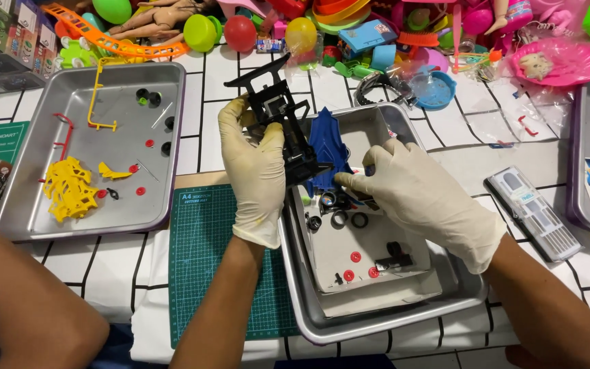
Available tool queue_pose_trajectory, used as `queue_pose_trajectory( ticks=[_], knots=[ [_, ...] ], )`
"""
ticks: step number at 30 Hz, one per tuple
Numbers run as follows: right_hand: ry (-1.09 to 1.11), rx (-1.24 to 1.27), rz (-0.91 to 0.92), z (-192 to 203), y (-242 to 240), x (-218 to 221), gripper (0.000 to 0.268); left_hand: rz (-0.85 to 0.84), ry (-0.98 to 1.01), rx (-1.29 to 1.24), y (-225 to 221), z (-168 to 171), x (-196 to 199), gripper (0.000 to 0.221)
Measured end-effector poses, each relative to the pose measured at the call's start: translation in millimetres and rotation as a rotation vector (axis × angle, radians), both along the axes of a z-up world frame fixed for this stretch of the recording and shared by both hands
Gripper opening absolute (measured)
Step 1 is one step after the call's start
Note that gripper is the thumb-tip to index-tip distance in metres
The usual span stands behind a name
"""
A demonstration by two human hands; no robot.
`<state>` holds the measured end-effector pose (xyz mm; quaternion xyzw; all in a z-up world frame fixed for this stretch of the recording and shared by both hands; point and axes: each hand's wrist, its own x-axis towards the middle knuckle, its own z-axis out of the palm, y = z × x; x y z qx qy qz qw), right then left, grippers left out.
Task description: Assembling a miniature toy car by fitting gears, a motor, and body components into a plastic chassis.
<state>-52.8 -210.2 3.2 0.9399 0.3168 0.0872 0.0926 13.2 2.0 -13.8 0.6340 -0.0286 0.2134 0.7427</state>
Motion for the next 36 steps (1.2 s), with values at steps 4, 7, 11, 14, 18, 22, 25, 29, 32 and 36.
queue_pose_trajectory(
  ticks=[4,7,11,14,18,22,25,29,32,36],
  knots=[
    [-0.027,0.15,0.02,-11,-5,5,0.042,-0.002,0.009,0.041,-1,0,-2,0.044],
    [-0.029,0.217,0.027,-15,-6,7,0.034,-0.022,-0.002,0.047,-2,4,-4,0.045],
    [0.094,0.371,-0.004,-17,-8,10,0.033,-0.015,0.014,0.004,-2,5,-6,0.044],
    [0.212,0.499,0.025,-14,-10,12,0.032,-0.004,-0.014,-0.021,-1,6,-6,0.045],
    [0.197,0.582,-0.002,-1,-29,18,0.037,0.03,-0.047,-0.102,0,16,-12,0.046],
    [-0.054,0.747,-0.047,23,-40,6,0.037,0.053,-0.088,-0.103,0,16,-16,0.049],
    [-0.126,0.848,-0.085,32,-34,2,0.037,0.056,-0.109,-0.082,-1,15,-16,0.048],
    [-0.081,0.796,-0.048,21,-33,5,0.037,0.004,-0.084,-0.077,-5,15,-17,0.047],
    [0.0,0.706,-0.074,7,-31,9,0.037,-0.003,-0.071,-0.022,-7,13,-18,0.046],
    [0.007,0.567,-0.125,-2,-27,8,0.039,-0.075,-0.016,-0.072,-12,14,-20,0.049]
  ],
)
